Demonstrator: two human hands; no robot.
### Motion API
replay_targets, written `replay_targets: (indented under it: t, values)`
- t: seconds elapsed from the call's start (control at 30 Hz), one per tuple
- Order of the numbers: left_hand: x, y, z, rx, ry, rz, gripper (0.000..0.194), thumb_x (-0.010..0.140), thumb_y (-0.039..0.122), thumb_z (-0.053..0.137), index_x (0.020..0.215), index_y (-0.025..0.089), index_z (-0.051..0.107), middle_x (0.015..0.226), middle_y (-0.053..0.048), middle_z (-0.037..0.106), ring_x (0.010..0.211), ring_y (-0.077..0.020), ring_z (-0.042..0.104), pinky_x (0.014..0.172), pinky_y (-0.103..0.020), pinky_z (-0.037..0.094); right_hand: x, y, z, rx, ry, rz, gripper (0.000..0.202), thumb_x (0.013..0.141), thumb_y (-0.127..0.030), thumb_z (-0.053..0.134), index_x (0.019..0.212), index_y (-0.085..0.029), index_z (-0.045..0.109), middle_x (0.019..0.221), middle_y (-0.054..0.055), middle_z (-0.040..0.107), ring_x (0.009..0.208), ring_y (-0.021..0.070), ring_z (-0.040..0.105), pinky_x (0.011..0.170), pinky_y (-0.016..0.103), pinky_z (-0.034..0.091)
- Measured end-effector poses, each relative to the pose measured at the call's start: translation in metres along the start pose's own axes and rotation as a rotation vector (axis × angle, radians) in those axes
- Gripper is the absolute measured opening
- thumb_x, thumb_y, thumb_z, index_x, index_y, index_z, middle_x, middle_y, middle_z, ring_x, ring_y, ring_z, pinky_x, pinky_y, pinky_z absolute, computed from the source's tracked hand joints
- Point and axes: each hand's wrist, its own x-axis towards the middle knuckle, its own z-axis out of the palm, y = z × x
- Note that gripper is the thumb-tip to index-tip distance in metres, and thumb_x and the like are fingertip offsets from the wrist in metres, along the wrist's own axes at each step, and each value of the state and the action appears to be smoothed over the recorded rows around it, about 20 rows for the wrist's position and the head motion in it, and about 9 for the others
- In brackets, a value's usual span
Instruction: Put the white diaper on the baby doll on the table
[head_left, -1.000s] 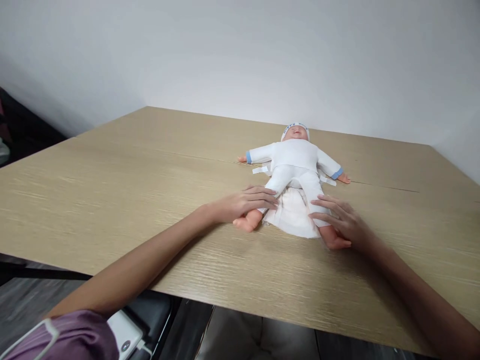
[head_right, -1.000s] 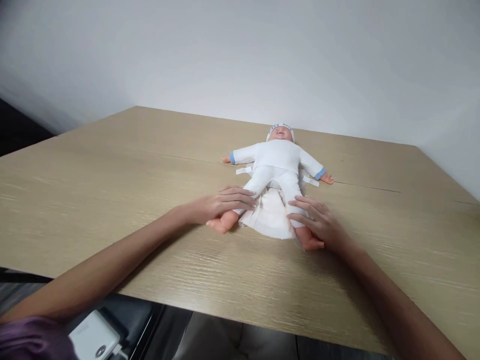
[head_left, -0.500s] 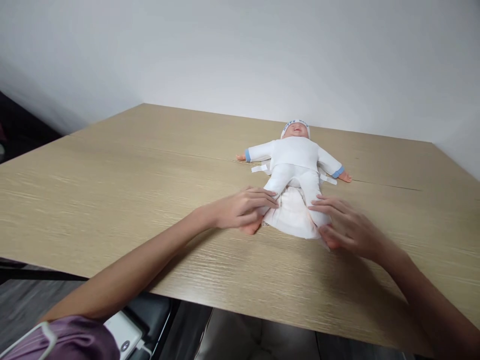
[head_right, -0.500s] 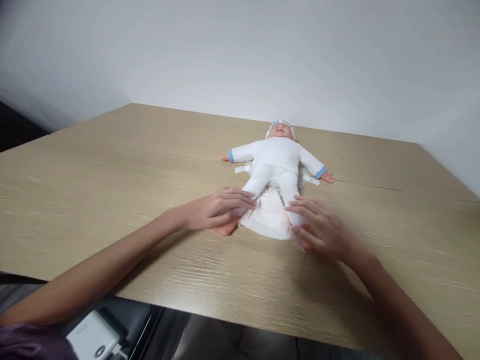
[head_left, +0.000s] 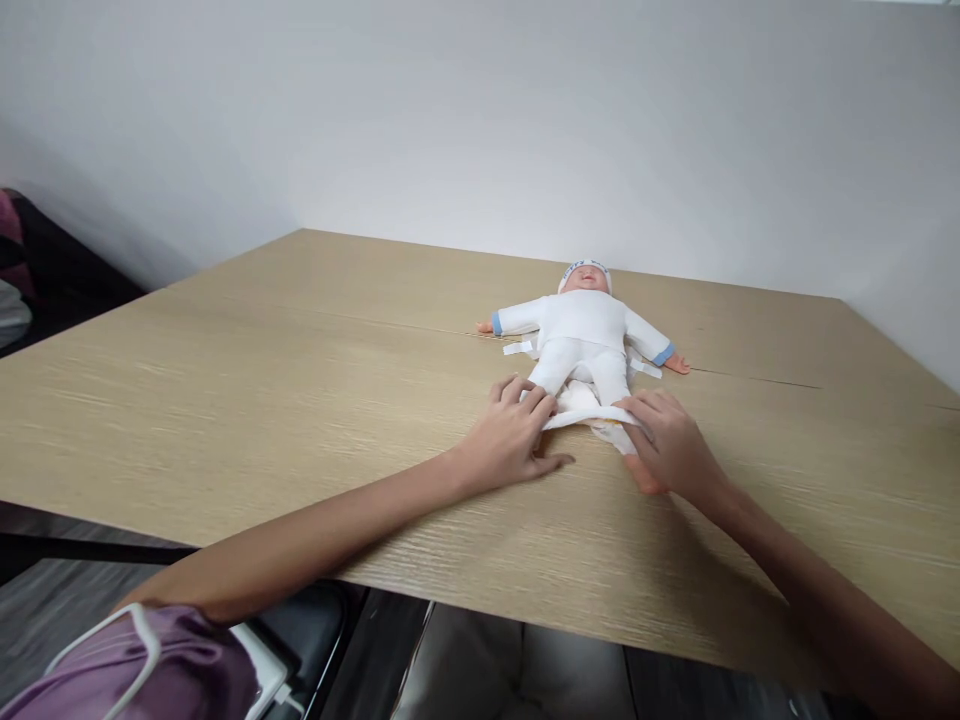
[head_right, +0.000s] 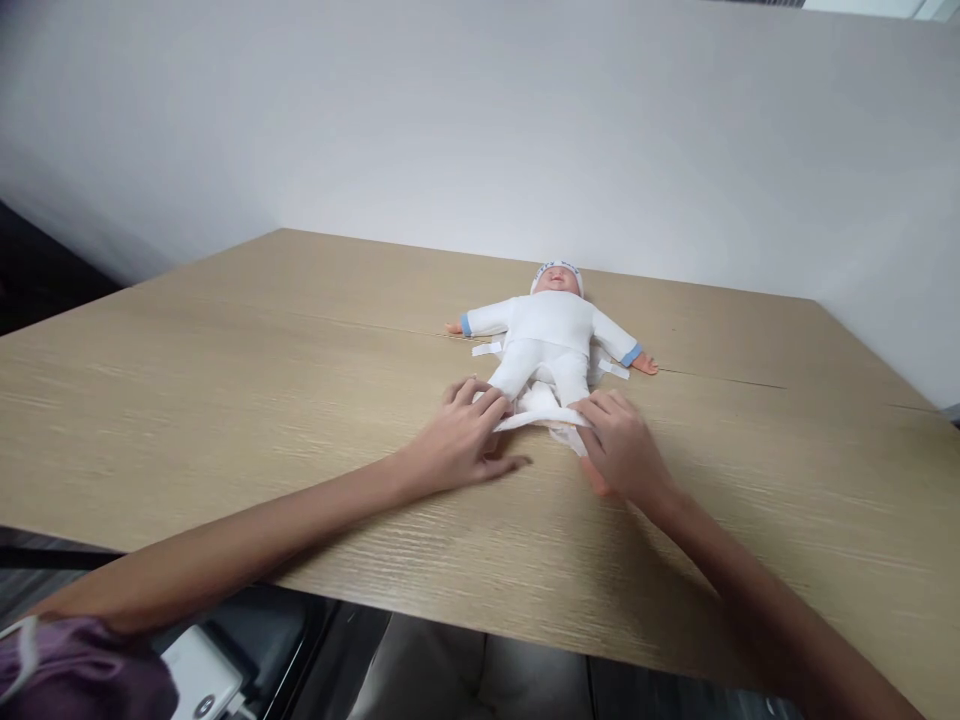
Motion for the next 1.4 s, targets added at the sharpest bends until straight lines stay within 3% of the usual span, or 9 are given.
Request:
replay_targets:
  t: [0.1,0.27,0.43,0.53,0.8,0.9,1.13,1.27,1.4]
  values:
    - [0.016,-0.014,-0.006,-0.135,0.002,-0.059,0.038,0.112,0.051,0.045,0.105,0.019,0.065,0.111,-0.012,0.07,0.105,-0.0308,0.059,0.1,-0.049,0.048,0.017,0.007,0.0,0.174,0.089,0.052,0.025,0.111,-0.031,0.048,0.104,-0.019,0.07,0.102,0.01,0.069,0.098,0.0253,0.063,0.091,0.038,0.05]
    - [0.074,-0.055,-0.017,-0.487,0.151,-0.095,0.045,0.109,0.058,0.05,0.09,0.019,0.063,0.112,-0.01,0.068,0.112,-0.0287,0.06,0.108,-0.045,0.046,0.064,0.026,0.006,0.311,0.282,0.209,0.033,0.108,-0.045,0.047,0.103,-0.019,0.068,0.116,0.013,0.067,0.113,0.0266,0.063,0.108,0.04,0.05]
    - [0.134,-0.086,0.006,-0.95,0.158,-0.434,0.046,0.097,0.063,0.066,0.09,0.018,0.063,0.101,-0.008,0.071,0.108,-0.0295,0.063,0.103,-0.04,0.047,0.123,0.056,0.017,0.598,0.161,0.596,0.033,0.099,-0.051,0.057,0.094,-0.02,0.068,0.109,0.01,0.074,0.114,0.028,0.063,0.114,0.042,0.047]
    - [0.146,-0.091,0.023,-1.056,0.116,-0.496,0.058,0.093,0.075,0.065,0.089,0.017,0.062,0.091,-0.009,0.072,0.099,-0.0285,0.066,0.091,-0.037,0.051,0.137,0.063,0.024,0.697,0.094,0.658,0.035,0.098,-0.051,0.057,0.098,-0.018,0.07,0.11,0.01,0.078,0.113,0.0269,0.068,0.11,0.041,0.053]
    - [0.092,-0.079,0.02,-1.202,-0.05,-0.504,0.072,0.078,0.087,0.073,0.068,0.019,0.052,0.066,-0.003,0.057,0.06,-0.0143,0.049,0.058,-0.029,0.035,0.078,0.05,0.012,0.91,-0.136,0.642,0.053,0.092,-0.068,0.068,0.116,-0.021,0.075,0.124,0.01,0.08,0.11,0.0251,0.076,0.092,0.036,0.063]
    - [0.081,-0.082,0.008,-1.163,-0.115,-0.496,0.066,0.084,0.082,0.072,0.071,0.018,0.057,0.066,-0.003,0.057,0.058,-0.0133,0.047,0.057,-0.028,0.033,0.056,0.054,0.002,0.85,-0.083,0.652,0.061,0.085,-0.072,0.075,0.119,-0.021,0.074,0.122,0.01,0.08,0.103,0.024,0.076,0.087,0.034,0.063]
    - [0.1,-0.06,-0.015,-0.659,0.195,-0.295,0.024,0.102,0.03,0.056,0.122,0.02,0.066,0.131,-0.009,0.073,0.119,-0.0243,0.064,0.106,-0.041,0.05,-0.006,0.067,-0.005,0.183,0.082,0.61,0.051,0.094,-0.07,0.061,0.096,-0.02,0.071,0.089,0.008,0.076,0.076,0.0206,0.068,0.073,0.032,0.05]
    - [0.114,-0.012,-0.015,-0.345,0.174,0.05,0.029,0.107,0.043,0.056,0.119,0.02,0.07,0.131,-0.011,0.072,0.13,-0.0301,0.059,0.114,-0.047,0.044,-0.027,0.068,0.007,0.046,0.104,0.534,0.063,0.093,-0.083,0.051,0.088,-0.021,0.062,0.08,0.006,0.069,0.072,0.0206,0.063,0.069,0.031,0.043]
    - [0.123,0.014,-0.002,-0.116,0.04,0.107,0.045,0.102,0.059,0.065,0.118,0.018,0.073,0.133,-0.013,0.07,0.129,-0.0364,0.056,0.11,-0.053,0.043,-0.026,0.073,0.015,0.038,0.074,0.562,0.071,0.087,-0.093,0.046,0.084,-0.023,0.057,0.074,0.004,0.063,0.069,0.0211,0.06,0.065,0.03,0.04]
